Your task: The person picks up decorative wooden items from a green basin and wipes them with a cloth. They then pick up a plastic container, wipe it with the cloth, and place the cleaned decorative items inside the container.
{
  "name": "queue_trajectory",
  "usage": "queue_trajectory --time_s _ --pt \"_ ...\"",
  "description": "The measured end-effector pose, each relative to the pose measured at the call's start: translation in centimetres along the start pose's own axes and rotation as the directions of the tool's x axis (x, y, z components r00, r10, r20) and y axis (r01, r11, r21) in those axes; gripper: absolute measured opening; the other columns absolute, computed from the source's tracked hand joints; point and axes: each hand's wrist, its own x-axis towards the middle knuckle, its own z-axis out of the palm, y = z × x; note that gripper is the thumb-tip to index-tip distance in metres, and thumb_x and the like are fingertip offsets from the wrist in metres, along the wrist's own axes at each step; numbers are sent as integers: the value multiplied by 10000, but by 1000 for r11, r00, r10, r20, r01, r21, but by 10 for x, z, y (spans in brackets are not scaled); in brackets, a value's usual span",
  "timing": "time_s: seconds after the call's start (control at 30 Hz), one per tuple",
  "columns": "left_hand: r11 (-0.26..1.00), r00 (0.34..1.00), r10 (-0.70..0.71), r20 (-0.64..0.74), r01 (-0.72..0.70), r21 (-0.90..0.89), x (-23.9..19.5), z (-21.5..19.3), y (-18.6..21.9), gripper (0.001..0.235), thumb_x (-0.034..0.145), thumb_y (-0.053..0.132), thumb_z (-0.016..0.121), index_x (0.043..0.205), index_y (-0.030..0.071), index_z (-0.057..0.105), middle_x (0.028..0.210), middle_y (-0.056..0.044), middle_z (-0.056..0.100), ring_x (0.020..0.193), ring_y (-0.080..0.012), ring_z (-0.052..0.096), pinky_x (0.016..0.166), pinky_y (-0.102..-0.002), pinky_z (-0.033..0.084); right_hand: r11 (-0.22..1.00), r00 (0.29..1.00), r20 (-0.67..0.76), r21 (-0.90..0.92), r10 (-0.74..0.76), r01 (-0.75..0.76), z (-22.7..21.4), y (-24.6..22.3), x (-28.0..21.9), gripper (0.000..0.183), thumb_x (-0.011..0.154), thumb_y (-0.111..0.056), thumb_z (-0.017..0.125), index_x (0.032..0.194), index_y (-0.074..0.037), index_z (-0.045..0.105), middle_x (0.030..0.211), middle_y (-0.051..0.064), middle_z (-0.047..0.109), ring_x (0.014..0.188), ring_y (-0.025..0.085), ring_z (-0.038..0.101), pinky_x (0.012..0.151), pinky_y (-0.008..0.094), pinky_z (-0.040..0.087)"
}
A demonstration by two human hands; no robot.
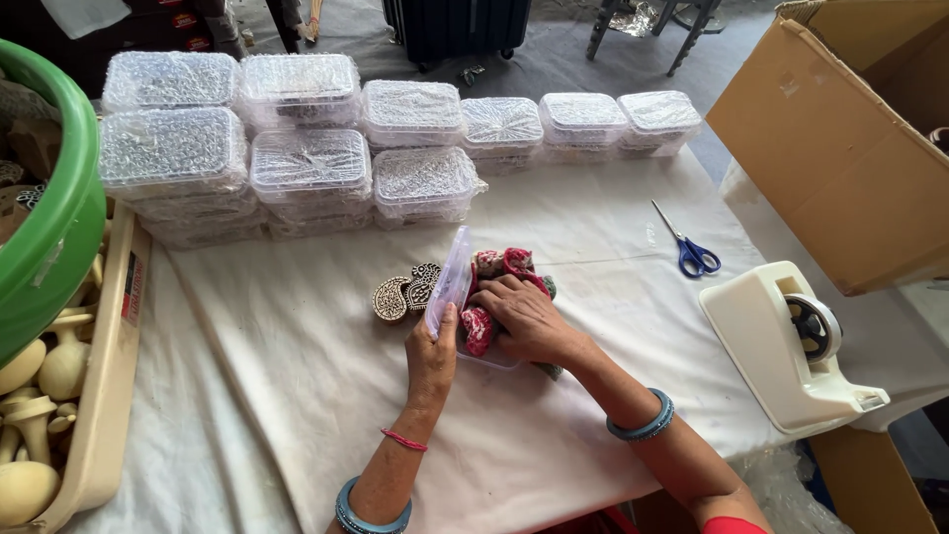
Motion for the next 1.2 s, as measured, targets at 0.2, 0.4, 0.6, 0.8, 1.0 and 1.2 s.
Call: queue_trajectory --time_s 0.2,0.4,0.6,0.8,1.0,1.2 --pt "977 998 55 10 -52 -206 1 -2 -1 422 1058 316 518 1277 5 699 1092 -68 750 1000 -143 657 892 -274 511 988 992 -116 142 -48 65 25 7 -15 454 749 -84 671 1202 -101 654 1125 106 686 1105 320 640 966 440 492" --pt "939 994 112 11 -102 -327 -10 -10 11 409 1087 276 548 1264 -60 700 1097 -152 701 1012 -175 624 899 -303 519 797 990 -60 588 -130 140 4 -27 -22 544 802 -33 562 1343 10 544 1199 200 636 1141 398 622 990 483 479" --pt "955 971 221 -92 -234 -180 -18 -11 36 386 1065 261 550 1280 -20 706 1071 -92 785 945 -141 701 825 -295 564 861 985 133 507 -108 26 -23 -39 -28 454 797 -121 684 1229 -22 582 1057 153 637 1021 368 631 862 491 488" --pt "925 926 378 -26 -376 56 -21 -14 43 309 1064 208 580 1235 -10 717 1006 -171 796 851 -181 753 750 -319 572 999 976 217 46 18 -29 -31 -33 -34 287 784 -172 729 1048 -111 634 1010 87 680 1082 304 617 912 468 464" --pt "771 792 610 31 -602 206 -26 -15 56 320 987 47 643 1302 8 679 1089 -207 759 860 -286 759 723 -369 587 987 978 -205 -148 32 -64 -13 -35 -34 499 690 -135 725 1170 -51 618 1111 118 649 1110 326 565 886 504 441" --pt "650 672 734 100 -737 182 -35 -12 64 531 839 -81 616 1355 42 642 1175 -198 736 1075 -345 729 912 -410 596 928 987 -41 -335 158 -163 -9 -31 -35 389 747 -112 723 1097 11 607 1053 162 636 1036 355 561 843 490 473"
